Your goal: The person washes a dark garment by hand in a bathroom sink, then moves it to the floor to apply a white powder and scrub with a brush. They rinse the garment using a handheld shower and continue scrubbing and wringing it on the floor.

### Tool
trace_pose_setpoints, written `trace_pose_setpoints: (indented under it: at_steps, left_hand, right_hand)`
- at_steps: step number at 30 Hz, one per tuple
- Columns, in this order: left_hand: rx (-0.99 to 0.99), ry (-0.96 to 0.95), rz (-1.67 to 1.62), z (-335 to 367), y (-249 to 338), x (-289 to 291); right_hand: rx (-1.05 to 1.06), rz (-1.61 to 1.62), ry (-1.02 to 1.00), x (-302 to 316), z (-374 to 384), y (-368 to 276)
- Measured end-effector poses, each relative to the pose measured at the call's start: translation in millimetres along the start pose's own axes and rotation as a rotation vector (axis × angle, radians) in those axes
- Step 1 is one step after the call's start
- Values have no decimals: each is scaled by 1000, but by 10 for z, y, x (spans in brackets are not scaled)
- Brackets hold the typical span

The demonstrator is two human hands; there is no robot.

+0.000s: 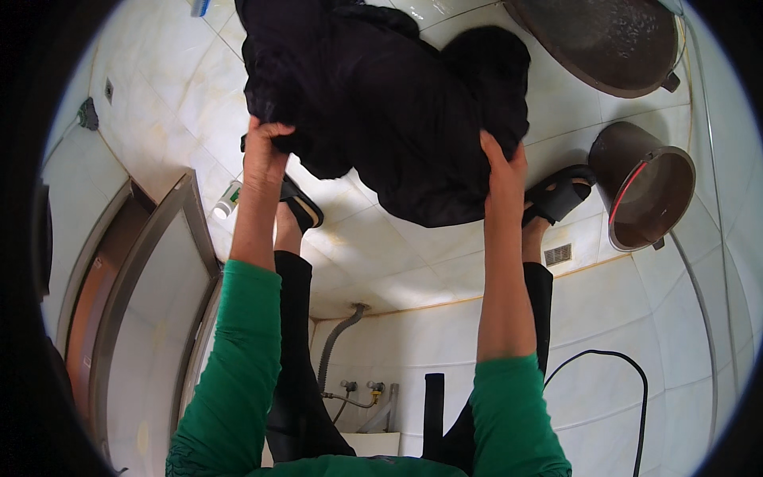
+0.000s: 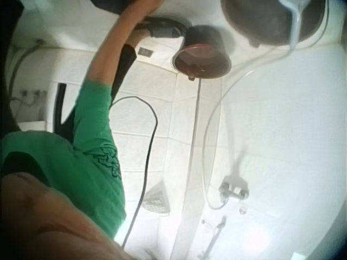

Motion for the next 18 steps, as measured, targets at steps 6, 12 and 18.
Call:
trace_pose_setpoints:
  at_steps: [6,12,18]
  left_hand:
    - [-216,-173,247,240,917,-161]
    - [-394,-149,842,712,1013,-36]
    - [-441,101,1435,596,949,107]
  right_hand:
    - [155,90,54,-299,-945,-237]
    - [127,-141,37,89,-714,957]
    - [26,-1104,203,750,-225,966]
Point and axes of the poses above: each hand's wrist, its own z-axis towards the middle knuckle, its own x-axis out of the back of the hand, y = z × x, the point moved 3 cm from there along z, towards the middle knuckle, and after that the axes turned 13 degrees about -y, right-handed, at the moved point
